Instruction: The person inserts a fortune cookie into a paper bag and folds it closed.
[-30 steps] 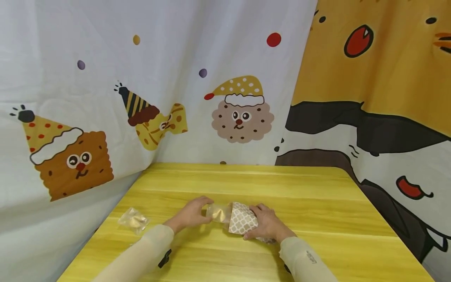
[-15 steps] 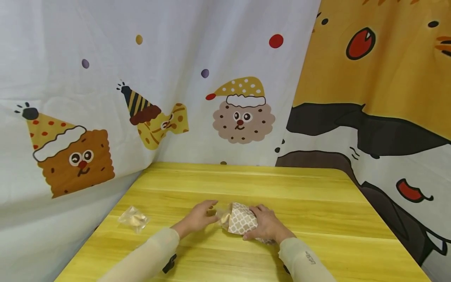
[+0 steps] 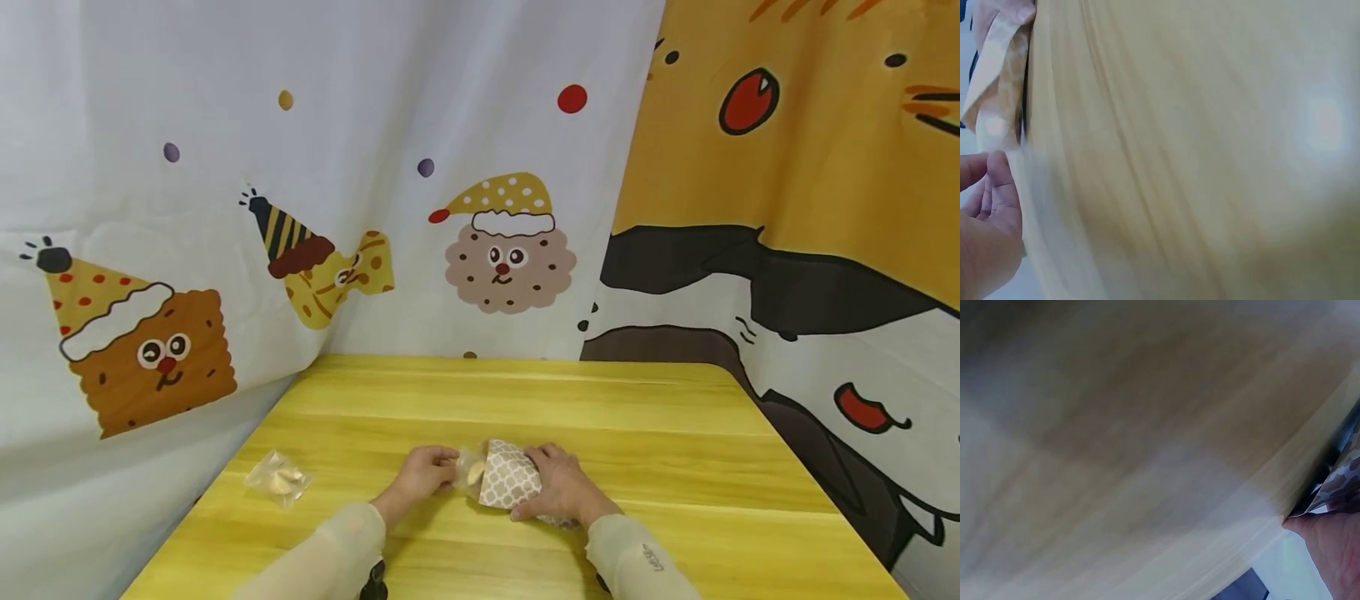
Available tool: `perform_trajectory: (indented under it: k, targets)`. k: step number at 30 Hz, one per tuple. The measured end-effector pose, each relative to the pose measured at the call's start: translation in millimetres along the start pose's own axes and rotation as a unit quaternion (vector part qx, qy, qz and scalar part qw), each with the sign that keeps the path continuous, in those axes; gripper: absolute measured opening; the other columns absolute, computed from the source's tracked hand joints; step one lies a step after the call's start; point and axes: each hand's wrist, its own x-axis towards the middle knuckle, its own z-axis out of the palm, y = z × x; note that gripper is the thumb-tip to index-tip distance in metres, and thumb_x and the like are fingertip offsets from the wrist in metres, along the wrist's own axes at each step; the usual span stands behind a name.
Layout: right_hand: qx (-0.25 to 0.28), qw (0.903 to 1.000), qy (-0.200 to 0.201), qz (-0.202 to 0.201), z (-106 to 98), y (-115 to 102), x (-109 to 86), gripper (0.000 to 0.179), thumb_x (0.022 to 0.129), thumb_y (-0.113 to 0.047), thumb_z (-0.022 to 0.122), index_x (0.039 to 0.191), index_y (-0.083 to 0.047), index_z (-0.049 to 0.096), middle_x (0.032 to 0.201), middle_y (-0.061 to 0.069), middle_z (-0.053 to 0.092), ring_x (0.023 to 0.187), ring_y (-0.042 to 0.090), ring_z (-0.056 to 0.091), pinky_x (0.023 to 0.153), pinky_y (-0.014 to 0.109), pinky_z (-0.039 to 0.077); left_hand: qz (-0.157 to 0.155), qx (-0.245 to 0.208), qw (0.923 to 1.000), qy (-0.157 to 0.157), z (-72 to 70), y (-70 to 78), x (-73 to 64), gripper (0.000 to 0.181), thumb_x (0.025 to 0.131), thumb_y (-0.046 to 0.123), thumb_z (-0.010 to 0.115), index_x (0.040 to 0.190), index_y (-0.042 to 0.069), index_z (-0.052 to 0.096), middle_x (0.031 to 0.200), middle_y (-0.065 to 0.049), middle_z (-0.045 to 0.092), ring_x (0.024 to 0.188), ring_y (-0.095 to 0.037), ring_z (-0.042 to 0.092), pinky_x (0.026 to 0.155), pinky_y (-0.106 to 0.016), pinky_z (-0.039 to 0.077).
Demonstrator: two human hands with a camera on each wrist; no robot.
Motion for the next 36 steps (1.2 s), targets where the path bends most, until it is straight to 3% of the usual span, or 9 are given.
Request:
perform_trajectory:
  k: [5, 14, 22, 28, 32, 36]
  targets:
    - [0.006, 1.0000, 0.000, -0.003, 2, 0, 0.1, 0.113, 0.061, -0.065, 0.086, 0.148, -0.005, 0.043, 0.137, 0.018, 0.046, 0.127, 0.043, 0.044, 0.108, 0.067, 0.026, -0.005, -0.030, 0.9995, 0.000, 10.8, -1.6, 3.3, 0.027, 0.091, -0.005, 0.064, 0.116, -0.014, 0.063, 0.087, -0.009, 0.065, 0.074, -0.017, 0.065, 0.069, -0.036, 0.058]
    - [0.001, 1.0000, 0.004, 0.000, 0, 1, -0.4, 0.113, 0.060, -0.066, 0.086, 0.146, -0.005, 0.045, 0.135, 0.015, 0.048, 0.127, 0.040, 0.044, 0.109, 0.066, 0.025, 0.009, -0.035, 0.9990, 0.027, 20.0, 0.7, 7.6, 0.026, 0.084, -0.010, 0.066, 0.110, -0.014, 0.065, 0.078, -0.007, 0.064, 0.067, -0.015, 0.063, 0.064, -0.034, 0.058]
    - [0.005, 1.0000, 0.005, 0.001, 3, -1, 0.2, 0.113, 0.059, -0.066, 0.086, 0.145, -0.005, 0.046, 0.132, 0.015, 0.049, 0.124, 0.041, 0.046, 0.108, 0.065, 0.027, 0.005, -0.049, 0.9986, 0.015, 26.4, -1.1, 7.6, 0.021, 0.085, -0.013, 0.063, 0.106, -0.013, 0.065, 0.076, -0.008, 0.062, 0.066, -0.016, 0.062, 0.063, -0.032, 0.057]
    - [0.006, 1.0000, 0.003, -0.001, 4, -2, 1.0, 0.113, 0.059, -0.066, 0.086, 0.145, -0.006, 0.046, 0.134, 0.016, 0.048, 0.125, 0.042, 0.045, 0.107, 0.066, 0.028, 0.012, -0.053, 0.9985, 0.001, 30.2, -0.5, 7.0, 0.019, 0.086, -0.012, 0.064, 0.105, -0.014, 0.066, 0.084, -0.015, 0.067, 0.070, -0.016, 0.065, 0.063, -0.030, 0.058]
    - [0.006, 1.0000, 0.006, -0.004, 5, 0, 1.3, 0.113, 0.060, -0.066, 0.086, 0.145, -0.005, 0.045, 0.134, 0.017, 0.048, 0.125, 0.042, 0.045, 0.106, 0.067, 0.029, 0.030, -0.057, 0.9976, -0.025, 31.4, 0.2, 8.0, 0.015, 0.090, -0.007, 0.064, 0.103, -0.015, 0.067, 0.085, -0.010, 0.070, 0.071, -0.015, 0.066, 0.064, -0.028, 0.058]
    - [0.005, 0.9999, 0.007, -0.011, 5, 2, 2.4, 0.113, 0.060, -0.065, 0.086, 0.145, -0.003, 0.045, 0.133, 0.017, 0.048, 0.124, 0.042, 0.046, 0.106, 0.068, 0.027, 0.039, -0.064, 0.9967, -0.032, 31.8, 0.2, 10.2, 0.016, 0.092, -0.007, 0.059, 0.102, -0.016, 0.068, 0.081, -0.009, 0.070, 0.068, -0.012, 0.064, 0.062, -0.026, 0.057]
